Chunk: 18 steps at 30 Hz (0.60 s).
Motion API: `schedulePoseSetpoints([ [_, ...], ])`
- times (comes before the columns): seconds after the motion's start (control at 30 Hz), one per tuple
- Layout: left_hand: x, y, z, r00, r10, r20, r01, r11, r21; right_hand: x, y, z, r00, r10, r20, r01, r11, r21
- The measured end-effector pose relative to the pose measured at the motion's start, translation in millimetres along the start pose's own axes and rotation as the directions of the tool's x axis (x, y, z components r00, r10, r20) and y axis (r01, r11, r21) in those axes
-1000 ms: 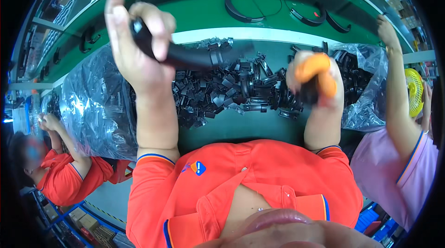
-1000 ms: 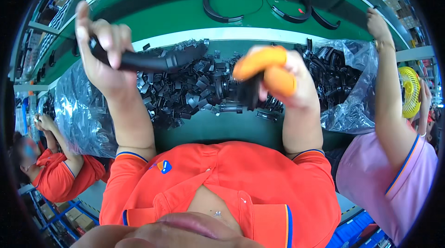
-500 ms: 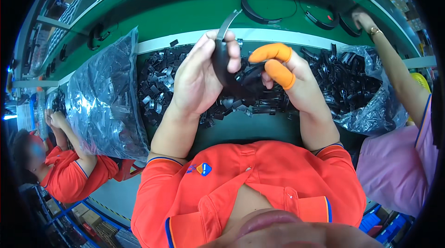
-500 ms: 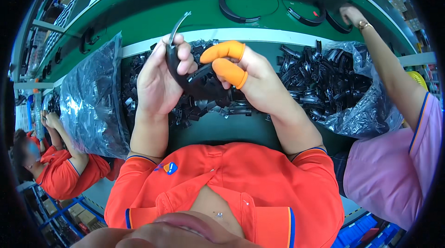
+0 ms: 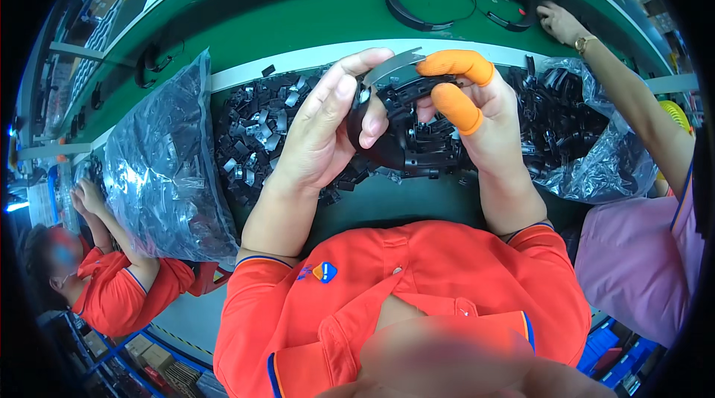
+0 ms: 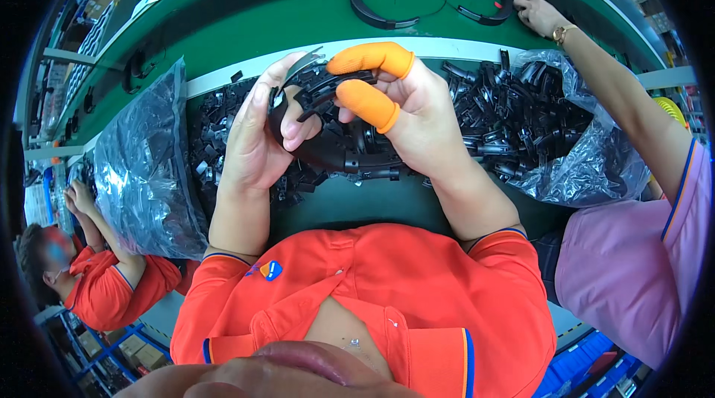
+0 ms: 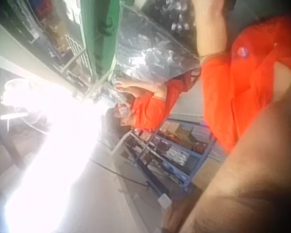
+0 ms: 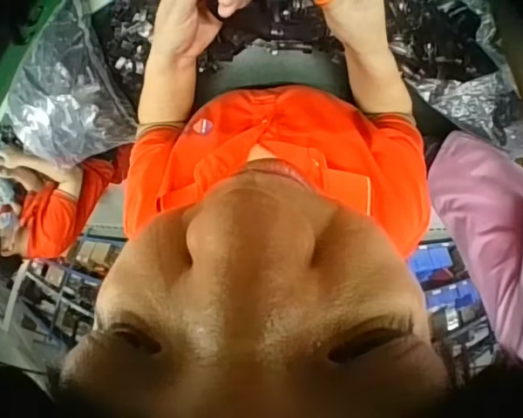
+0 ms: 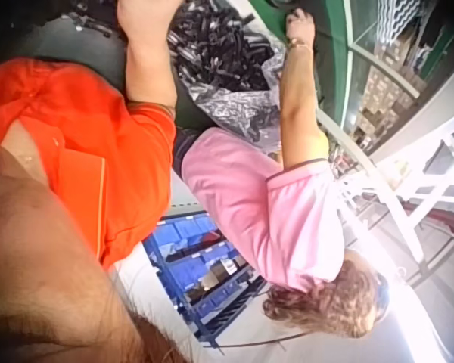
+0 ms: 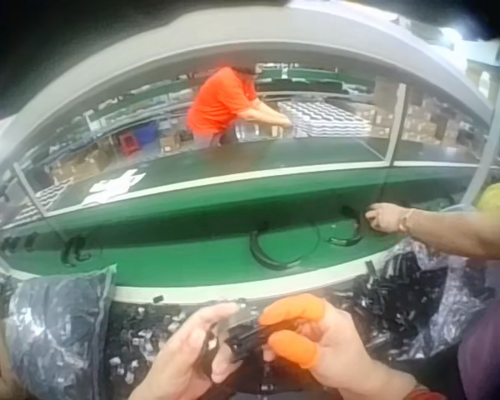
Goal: Assembling plastic handle or headband components using small clips and pliers at a factory workstation.
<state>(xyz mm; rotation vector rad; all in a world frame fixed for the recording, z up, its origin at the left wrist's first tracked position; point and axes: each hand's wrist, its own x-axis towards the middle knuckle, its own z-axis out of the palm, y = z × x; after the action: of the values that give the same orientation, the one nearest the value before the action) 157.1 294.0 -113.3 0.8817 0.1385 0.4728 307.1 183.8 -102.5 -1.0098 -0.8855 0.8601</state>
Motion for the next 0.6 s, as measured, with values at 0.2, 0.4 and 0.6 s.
schedulePoseSetpoints([
  [0.2,1,-2,10,0.997,-0.045,-0.064,0.05,0.996,0.076,-2,2,2,1.0,-0.001,-0.015,0.0,0.999,-0.052],
  [0.4,2,-8,-2,0.999,-0.051,0.01,0.05,0.995,0.084,-3,4,2,0.999,-0.03,-0.011,0.028,0.988,-0.151],
  [0.6,2,-5,-2,0.999,-0.03,-0.014,0.032,0.993,0.114,0,8,3,0.997,-0.072,0.035,0.075,0.993,-0.091],
])
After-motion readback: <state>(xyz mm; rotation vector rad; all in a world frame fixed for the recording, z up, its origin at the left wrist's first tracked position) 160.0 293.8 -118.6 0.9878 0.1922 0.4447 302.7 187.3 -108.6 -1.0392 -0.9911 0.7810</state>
